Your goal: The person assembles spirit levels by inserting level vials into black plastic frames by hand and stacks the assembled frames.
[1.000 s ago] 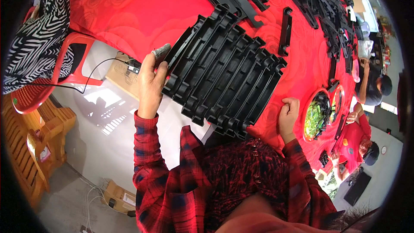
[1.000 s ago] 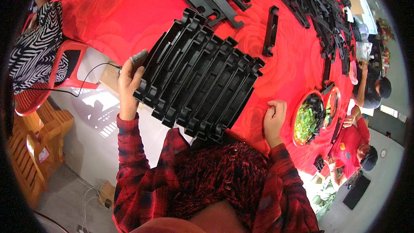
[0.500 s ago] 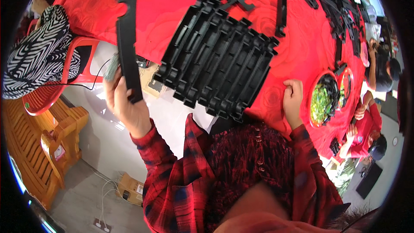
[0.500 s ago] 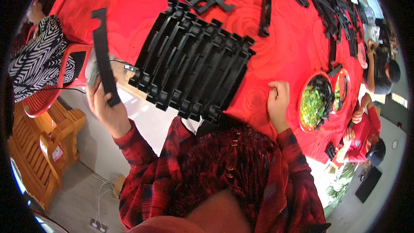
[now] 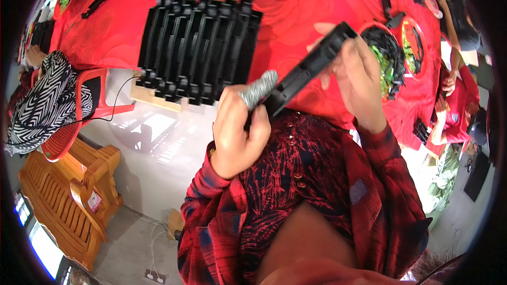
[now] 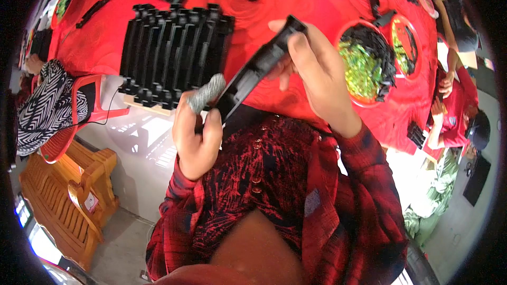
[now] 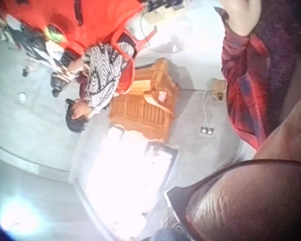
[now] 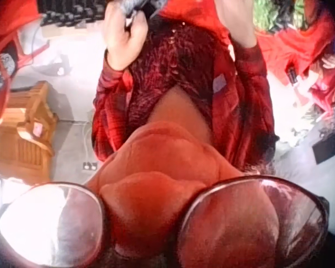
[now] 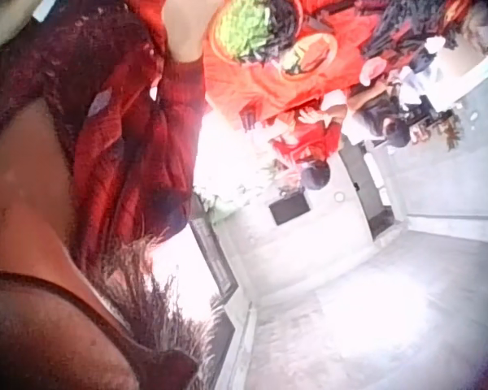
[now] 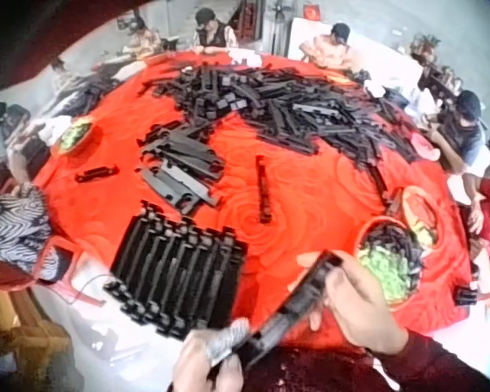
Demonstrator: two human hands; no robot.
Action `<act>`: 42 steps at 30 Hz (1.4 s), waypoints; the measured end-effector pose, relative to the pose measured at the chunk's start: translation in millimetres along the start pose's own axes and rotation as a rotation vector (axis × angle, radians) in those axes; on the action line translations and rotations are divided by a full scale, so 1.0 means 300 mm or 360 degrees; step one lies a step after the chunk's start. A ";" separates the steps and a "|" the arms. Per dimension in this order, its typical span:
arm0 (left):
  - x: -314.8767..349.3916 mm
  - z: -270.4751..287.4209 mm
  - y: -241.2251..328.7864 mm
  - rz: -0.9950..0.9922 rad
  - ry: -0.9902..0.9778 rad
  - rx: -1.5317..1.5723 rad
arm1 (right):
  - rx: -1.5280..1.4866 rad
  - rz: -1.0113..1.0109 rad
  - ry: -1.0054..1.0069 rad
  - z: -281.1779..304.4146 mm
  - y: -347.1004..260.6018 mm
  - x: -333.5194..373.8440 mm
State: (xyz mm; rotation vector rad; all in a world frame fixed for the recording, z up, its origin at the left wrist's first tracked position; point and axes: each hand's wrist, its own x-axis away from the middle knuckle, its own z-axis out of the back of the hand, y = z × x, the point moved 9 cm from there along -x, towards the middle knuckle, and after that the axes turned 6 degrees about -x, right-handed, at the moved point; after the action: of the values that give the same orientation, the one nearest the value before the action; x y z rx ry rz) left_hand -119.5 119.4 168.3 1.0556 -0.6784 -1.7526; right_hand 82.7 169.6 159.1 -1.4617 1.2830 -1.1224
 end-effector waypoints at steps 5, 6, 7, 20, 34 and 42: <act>0.025 -0.247 -0.063 0.0577 -0.0219 0.0916 | 0.0048 0.0115 0.0341 0.178 0.005 0.030; 0.022 -0.300 -0.066 0.0669 -0.0224 0.1140 | 0.0058 0.0101 0.0372 0.216 0.013 0.035; 0.019 -0.353 -0.060 0.0759 -0.0319 0.1268 | 0.0078 0.0172 0.0390 0.247 0.004 0.040; 0.097 -0.647 -0.030 0.1185 -0.0730 0.1917 | 0.0096 0.0235 0.0403 0.469 0.034 0.100; 0.123 -0.677 -0.090 0.1190 -0.0552 0.1813 | 0.0666 0.0602 0.0590 0.431 0.054 0.158; 0.124 -0.656 -0.137 0.1012 -0.0394 0.1237 | 0.1854 0.0505 0.0271 0.259 0.116 0.141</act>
State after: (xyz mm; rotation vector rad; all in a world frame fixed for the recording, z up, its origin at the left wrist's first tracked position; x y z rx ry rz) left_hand 29.1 103.6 28.7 0.9504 -1.7270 -1.0620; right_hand 153.6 127.6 111.8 -0.2922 0.6629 -1.4098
